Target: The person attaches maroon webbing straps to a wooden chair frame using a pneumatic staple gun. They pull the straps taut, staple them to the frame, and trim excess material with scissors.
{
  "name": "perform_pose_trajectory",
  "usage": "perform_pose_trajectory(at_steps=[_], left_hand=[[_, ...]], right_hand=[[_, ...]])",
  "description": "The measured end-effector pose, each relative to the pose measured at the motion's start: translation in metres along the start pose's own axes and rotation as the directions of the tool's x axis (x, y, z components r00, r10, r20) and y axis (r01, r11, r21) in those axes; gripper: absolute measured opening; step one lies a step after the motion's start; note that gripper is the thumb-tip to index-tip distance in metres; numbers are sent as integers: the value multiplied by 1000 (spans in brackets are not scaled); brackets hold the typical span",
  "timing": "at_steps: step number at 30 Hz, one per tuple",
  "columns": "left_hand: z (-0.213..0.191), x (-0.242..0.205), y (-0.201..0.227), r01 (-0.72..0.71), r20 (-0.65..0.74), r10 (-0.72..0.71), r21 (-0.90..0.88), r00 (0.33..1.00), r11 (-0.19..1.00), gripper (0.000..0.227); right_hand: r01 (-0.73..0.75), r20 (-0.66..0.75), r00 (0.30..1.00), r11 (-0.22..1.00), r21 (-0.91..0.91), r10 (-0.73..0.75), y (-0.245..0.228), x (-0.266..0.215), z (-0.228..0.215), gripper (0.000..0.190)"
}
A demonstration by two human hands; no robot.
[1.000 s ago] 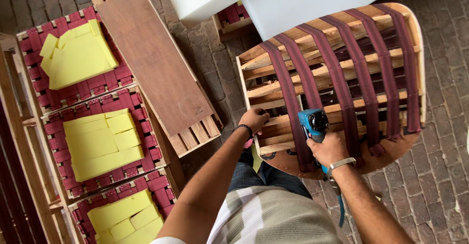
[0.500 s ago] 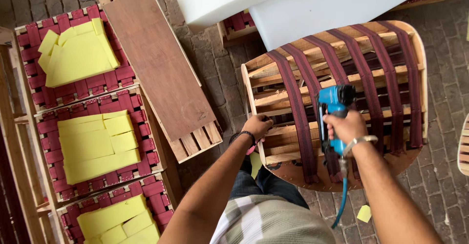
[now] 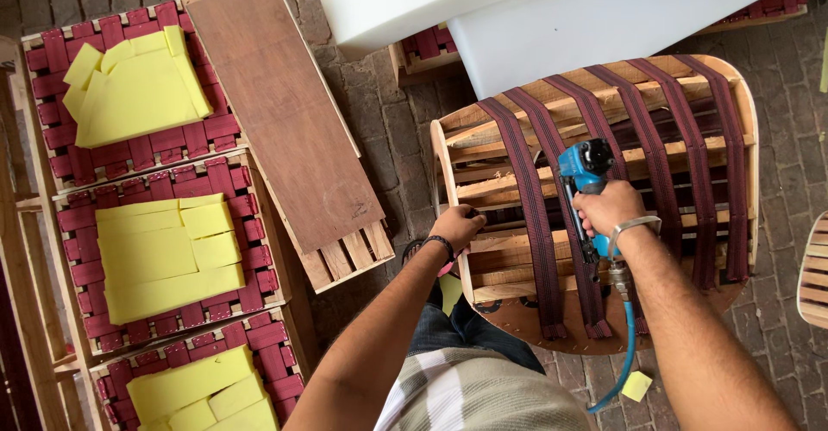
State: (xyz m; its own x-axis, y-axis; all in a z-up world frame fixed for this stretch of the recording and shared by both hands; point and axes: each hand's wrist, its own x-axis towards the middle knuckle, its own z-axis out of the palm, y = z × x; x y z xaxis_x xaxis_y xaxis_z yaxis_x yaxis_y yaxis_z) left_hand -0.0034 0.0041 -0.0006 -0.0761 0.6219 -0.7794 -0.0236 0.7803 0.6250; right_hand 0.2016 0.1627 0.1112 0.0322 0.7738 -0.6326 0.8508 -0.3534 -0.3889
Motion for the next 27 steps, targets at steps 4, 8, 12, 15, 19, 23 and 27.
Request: perform_pose_trajectory(at_steps=[4,8,12,15,19,23,27], left_hand=[[-1,5,1,-9,3,9,4,1000,1000,37],[-4,11,-1,30,29,-31,22,999,999,37],[-10,10,-2,25,16,-25,14,1000,1000,37],[-10,10,3,39,31,-39,-3,999,999,36],[-15,7,5,33,27,-33,6,999,999,39],[-22,12,4,-76,-18,75,-84,997,994,39],[-22,29,13,-167,-155,139,-187,978,968,40]], right_hand=[[-18,31,999,999,-46,19,-9,-10,10,10],[-24,65,998,999,-38,27,-17,-18,26,10],[-36,82,996,989,-141,47,-26,-21,38,12],[-29,112,993,987,-155,47,-28,-19,44,11],[-19,70,997,994,-109,27,-17,-21,48,13],[-10,-27,1000,999,36,11,24,-31,29,12],[-75,-119,990,996,48,80,75,-45,-3,16]])
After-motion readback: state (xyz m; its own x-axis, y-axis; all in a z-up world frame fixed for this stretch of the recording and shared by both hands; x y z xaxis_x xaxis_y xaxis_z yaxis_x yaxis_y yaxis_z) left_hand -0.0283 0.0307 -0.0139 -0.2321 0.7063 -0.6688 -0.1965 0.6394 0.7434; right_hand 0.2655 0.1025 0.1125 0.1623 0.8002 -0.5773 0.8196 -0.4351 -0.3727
